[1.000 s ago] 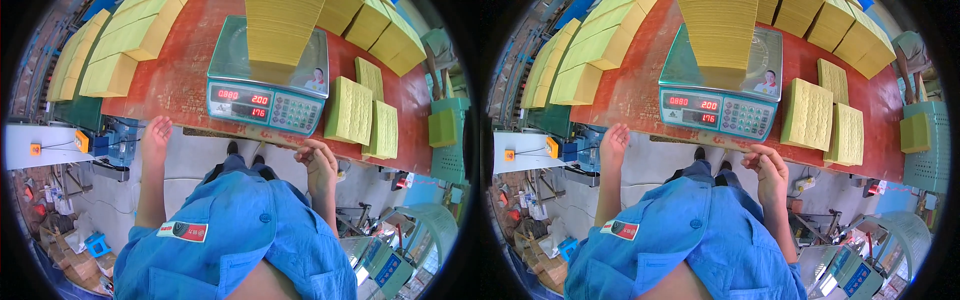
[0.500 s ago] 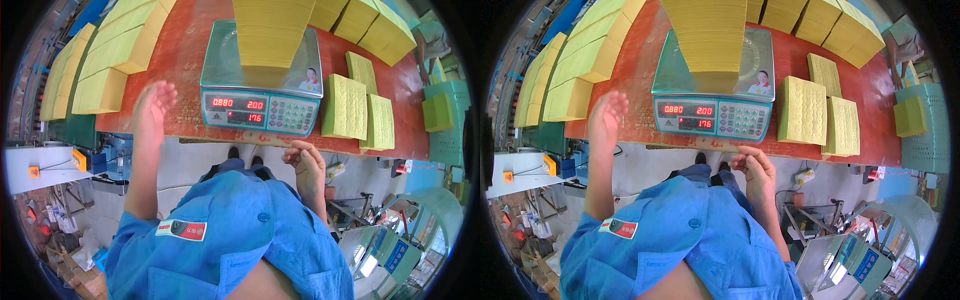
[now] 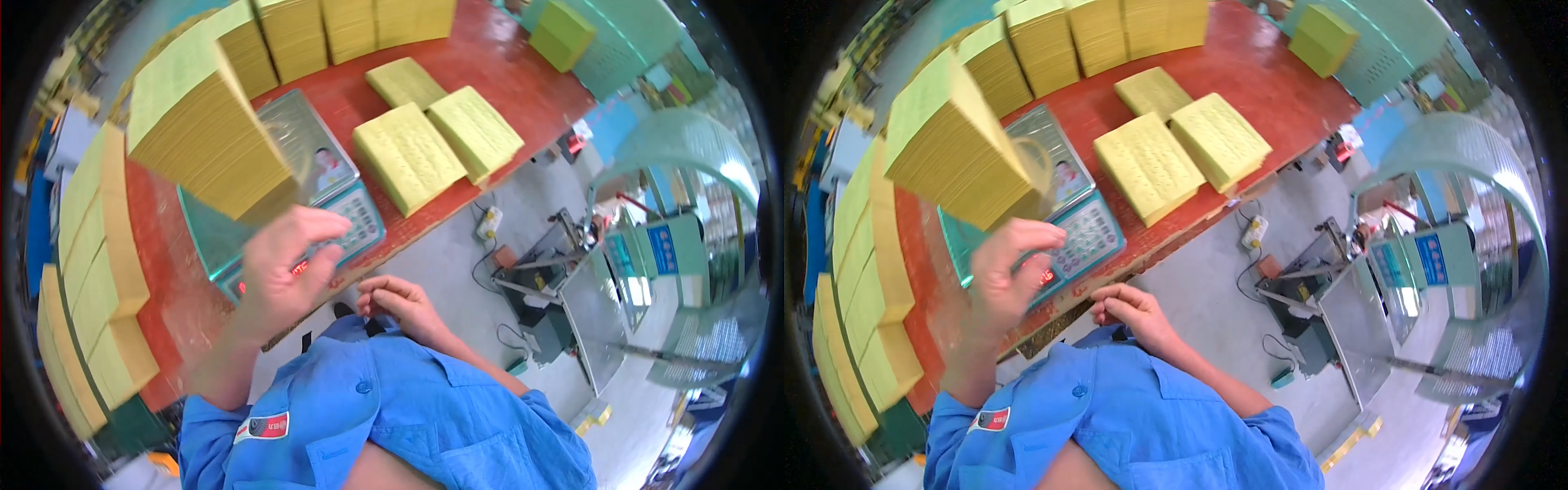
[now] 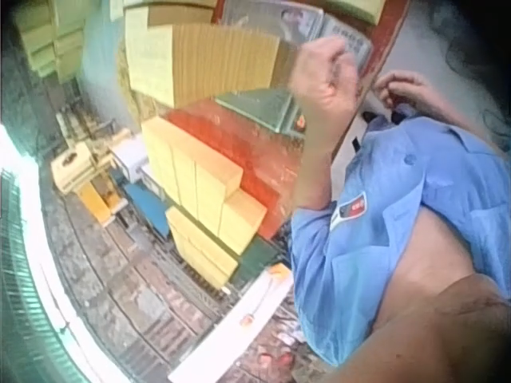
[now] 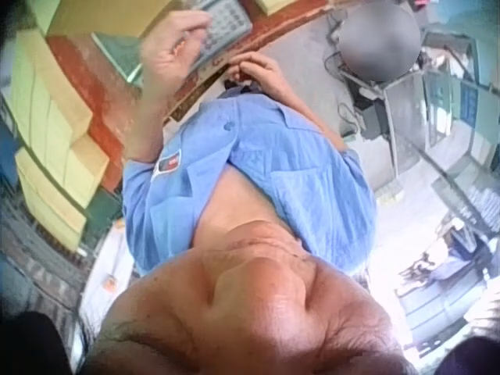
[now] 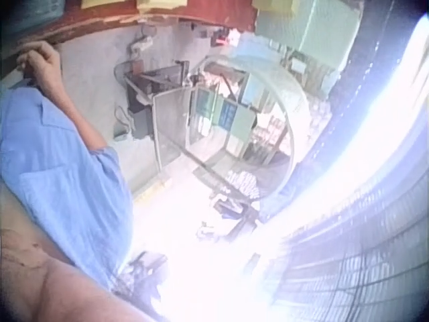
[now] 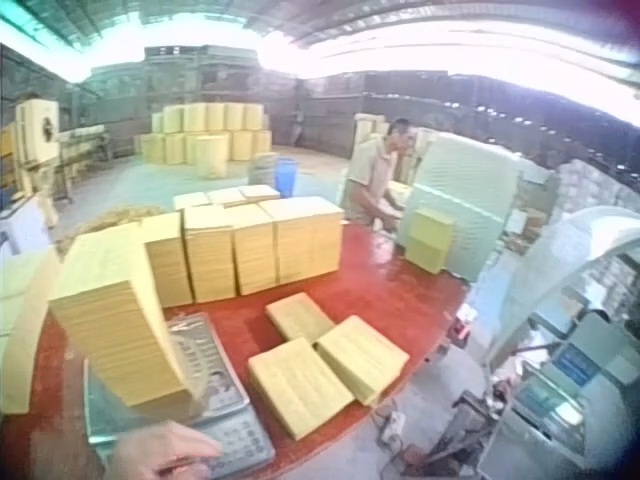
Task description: Weighing stacks of yellow paper pads on a digital scale and organizing them on a table.
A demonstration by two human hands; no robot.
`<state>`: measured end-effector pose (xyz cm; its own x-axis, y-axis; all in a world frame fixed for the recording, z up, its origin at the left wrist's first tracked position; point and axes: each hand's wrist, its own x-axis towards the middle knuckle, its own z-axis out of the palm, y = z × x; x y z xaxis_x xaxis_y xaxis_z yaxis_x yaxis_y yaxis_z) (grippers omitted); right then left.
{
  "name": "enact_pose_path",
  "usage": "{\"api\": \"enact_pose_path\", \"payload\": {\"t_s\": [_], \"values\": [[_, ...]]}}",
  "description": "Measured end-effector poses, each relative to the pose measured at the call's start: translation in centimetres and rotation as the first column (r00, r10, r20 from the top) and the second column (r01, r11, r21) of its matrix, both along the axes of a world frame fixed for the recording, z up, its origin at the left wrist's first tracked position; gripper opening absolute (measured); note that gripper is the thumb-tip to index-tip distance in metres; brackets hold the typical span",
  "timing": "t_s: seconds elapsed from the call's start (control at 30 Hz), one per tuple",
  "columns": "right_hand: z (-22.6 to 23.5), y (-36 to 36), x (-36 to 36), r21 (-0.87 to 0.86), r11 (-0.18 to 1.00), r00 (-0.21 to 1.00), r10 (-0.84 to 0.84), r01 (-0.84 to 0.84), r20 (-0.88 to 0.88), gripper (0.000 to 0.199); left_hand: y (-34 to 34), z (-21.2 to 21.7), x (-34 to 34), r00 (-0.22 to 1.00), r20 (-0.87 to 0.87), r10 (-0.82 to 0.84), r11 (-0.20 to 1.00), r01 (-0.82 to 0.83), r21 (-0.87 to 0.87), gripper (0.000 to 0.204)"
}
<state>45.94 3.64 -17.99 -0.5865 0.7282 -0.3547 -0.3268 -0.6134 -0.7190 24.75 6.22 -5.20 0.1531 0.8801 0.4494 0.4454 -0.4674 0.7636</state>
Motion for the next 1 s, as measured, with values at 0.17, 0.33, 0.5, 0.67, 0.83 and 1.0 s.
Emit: {"api": "enact_pose_path", "payload": {"t_s": [0.17,0.33,0.5,0.67,0.83,1.0], "values": [[-1.5,-0.6,3.0,-0.069,0.997,0.999,-0.032,0.032,0.004,0.025,4.7,-3.2,6.4,0.986,-0.096,-0.134,0.990,0.137,0.030,0.019],[-1.8,3.3,6.4,-0.023,0.998,0.997,-0.068,0.067,-0.036,0.025,9.4,-5.0,12.7,0.978,-0.171,-0.118,0.985,0.136,0.102,0.018],[-0.4,8.2,13.7,0.001,0.996,0.986,-0.089,0.090,0.138,0.024,16.6,-8.1,21.2,0.944,-0.330,0.007,0.972,0.071,0.225,0.023],[-0.8,12.7,21.4,0.069,0.988,0.974,-0.150,0.140,0.171,0.023,19.8,-9.4,24.1,0.863,-0.462,0.205,0.971,-0.119,0.208,0.022],[-1.7,16.3,24.4,0.087,0.991,0.975,-0.113,0.098,0.190,0.024,19.9,-10.0,24.2,0.851,-0.499,0.161,0.987,-0.122,0.109,0.014],[-1.1,18.4,23.6,0.061,0.997,0.991,-0.051,0.043,0.124,0.024,19.9,-9.0,23.3,0.844,-0.500,0.195,0.980,-0.186,0.069,0.006]]}}
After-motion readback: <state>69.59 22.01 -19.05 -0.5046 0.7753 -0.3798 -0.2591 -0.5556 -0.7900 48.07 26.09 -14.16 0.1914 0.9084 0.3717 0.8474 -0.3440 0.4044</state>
